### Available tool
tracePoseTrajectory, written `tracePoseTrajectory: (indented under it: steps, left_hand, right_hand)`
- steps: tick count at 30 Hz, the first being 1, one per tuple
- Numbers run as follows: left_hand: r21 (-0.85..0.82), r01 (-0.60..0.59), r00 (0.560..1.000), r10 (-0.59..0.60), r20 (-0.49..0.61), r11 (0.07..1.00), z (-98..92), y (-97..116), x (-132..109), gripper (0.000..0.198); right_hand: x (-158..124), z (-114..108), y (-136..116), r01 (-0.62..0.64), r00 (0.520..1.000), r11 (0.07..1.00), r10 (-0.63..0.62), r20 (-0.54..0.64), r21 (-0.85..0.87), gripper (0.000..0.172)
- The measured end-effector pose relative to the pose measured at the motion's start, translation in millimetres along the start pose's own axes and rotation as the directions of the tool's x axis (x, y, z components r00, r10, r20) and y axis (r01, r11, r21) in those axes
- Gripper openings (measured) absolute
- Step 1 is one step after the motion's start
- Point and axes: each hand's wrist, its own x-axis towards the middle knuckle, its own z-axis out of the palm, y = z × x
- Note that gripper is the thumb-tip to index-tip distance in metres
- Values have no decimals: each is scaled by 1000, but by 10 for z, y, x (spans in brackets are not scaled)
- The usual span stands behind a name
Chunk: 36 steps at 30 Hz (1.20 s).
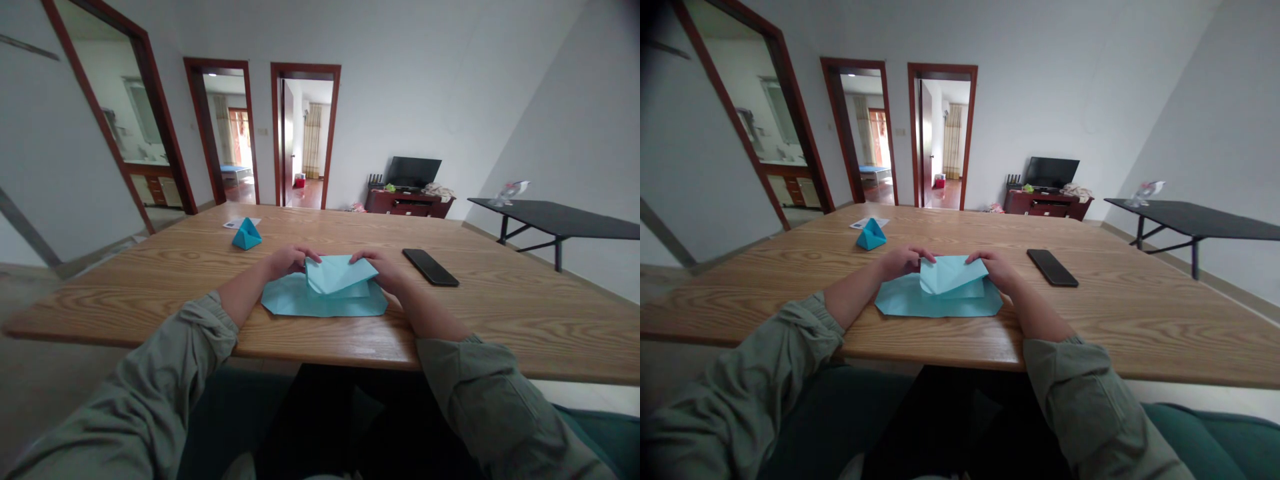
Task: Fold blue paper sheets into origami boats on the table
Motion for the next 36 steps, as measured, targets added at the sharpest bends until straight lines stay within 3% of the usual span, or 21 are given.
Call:
tracePoseTrajectory:
  steps: [3, 7, 10, 13, 18, 20, 23, 25, 27, 29, 32, 34, 36]
  left_hand:
    - [40, 46, 999, -46, 7, 998, 48, 19, -6, 36]
    - [249, -36, 999, 43, -23, 968, 146, -6, 15, 59]
    - [329, -94, 993, 114, -42, 940, 173, -19, 23, 58]
    - [402, -119, 975, 183, -123, 908, 149, -17, 28, 50]
    - [664, -123, 960, 258, -109, 737, 201, 21, 28, 38]
    - [728, -141, 957, 281, -74, 671, 312, 62, 17, 42]
    - [777, -191, 944, 328, -21, 600, 520, 140, 6, 51]
    - [808, -156, 931, 358, -71, 568, 618, 190, 10, 53]
    - [832, -102, 908, 393, -146, 546, 643, 239, 20, 41]
    - [827, -59, 879, 422, -222, 559, 595, 289, 26, 26]
    - [730, -35, 798, 459, -390, 682, 456, 353, 30, 24]
    - [620, -87, 736, 470, -487, 780, 365, 371, 39, 24]
    - [512, -169, 720, 460, -519, 842, 287, 361, 61, 27]
  right_hand:
    - [2, 12, 3, -1, 1000, 1000, 0, 19, 5, 15]
    - [-9, 75, -14, 44, 997, 998, -46, 56, 34, 27]
    - [-45, 128, -61, 53, 996, 996, -57, 66, 71, 50]
    - [-77, 148, -92, 33, 998, 997, -37, 57, 76, 61]
    - [-37, 194, -71, 48, 999, 997, -47, 24, -53, 53]
    - [12, 253, -75, 69, 997, 983, -76, -34, -170, 44]
    - [89, 352, -120, 145, 966, 914, -214, -145, -379, 31]
    - [121, 388, -164, 180, 938, 871, -292, -186, -458, 30]
    - [134, 386, -197, 169, 939, 891, -275, -206, -421, 33]
    - [134, 351, -206, 122, 951, 947, -197, -238, -298, 38]
    - [130, 281, -183, 101, 949, 989, -129, -288, -109, 49]
    - [128, 246, -160, 140, 947, 989, -146, -287, -42, 46]
    - [128, 220, -144, 187, 943, 982, -180, -280, -3, 39]
